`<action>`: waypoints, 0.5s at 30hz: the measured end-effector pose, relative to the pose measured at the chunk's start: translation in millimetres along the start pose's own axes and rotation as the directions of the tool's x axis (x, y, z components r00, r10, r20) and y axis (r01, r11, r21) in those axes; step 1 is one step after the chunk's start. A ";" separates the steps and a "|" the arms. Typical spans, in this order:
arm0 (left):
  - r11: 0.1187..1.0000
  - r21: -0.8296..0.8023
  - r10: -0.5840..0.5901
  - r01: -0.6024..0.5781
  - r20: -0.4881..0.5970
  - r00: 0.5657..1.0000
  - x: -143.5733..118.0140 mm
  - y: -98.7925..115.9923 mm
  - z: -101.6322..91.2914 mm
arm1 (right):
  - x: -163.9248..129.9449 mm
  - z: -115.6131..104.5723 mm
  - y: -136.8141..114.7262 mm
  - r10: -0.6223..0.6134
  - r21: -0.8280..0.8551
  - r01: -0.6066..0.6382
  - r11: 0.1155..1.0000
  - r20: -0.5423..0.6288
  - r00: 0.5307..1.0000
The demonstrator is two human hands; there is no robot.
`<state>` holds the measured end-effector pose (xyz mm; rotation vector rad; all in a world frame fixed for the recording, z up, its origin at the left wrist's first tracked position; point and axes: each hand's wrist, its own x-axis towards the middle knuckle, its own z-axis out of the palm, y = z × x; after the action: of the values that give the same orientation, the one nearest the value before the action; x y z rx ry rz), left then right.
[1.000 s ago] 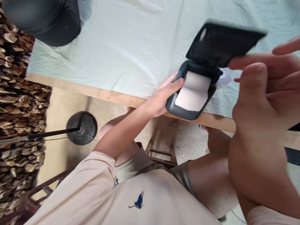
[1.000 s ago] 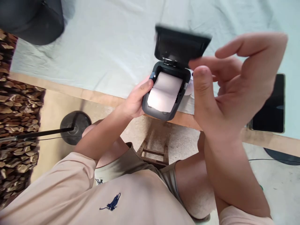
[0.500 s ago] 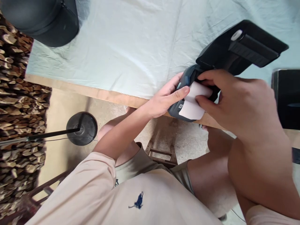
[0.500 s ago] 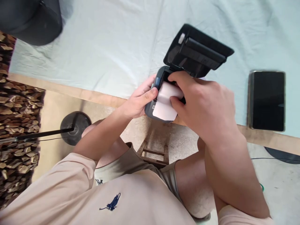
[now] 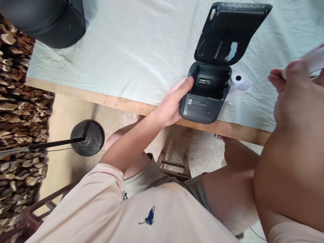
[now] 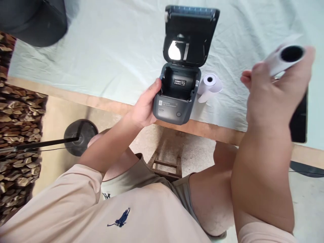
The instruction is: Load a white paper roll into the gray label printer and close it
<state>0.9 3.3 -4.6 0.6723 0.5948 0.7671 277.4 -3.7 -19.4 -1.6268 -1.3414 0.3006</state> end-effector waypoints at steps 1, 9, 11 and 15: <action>1.000 -0.003 0.002 -0.002 0.000 1.000 0.0 0.1 0.4 | -1.2 2.3 -0.7 -0.017 -0.026 0.017 1.000 -0.028 0.999; 1.000 0.002 0.002 -0.002 -0.031 1.000 1.1 -0.3 0.8 | -2.7 0.9 -2.9 0.206 -0.502 -0.198 0.842 -0.040 0.978; 1.000 -0.020 -0.002 0.001 -0.024 1.000 0.7 -0.1 0.9 | -6.4 -1.4 -8.4 -0.027 -0.454 -0.012 0.891 -0.079 0.996; 0.999 -0.043 0.009 -0.008 0.007 1.000 0.1 0.2 2.0 | -25.2 9.6 -41.8 -0.363 -0.383 0.367 0.848 0.086 0.928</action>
<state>2.2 2.8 -3.1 0.6385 0.5678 0.7829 235.8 -23.5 -0.7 -1.6402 -1.7687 -0.2078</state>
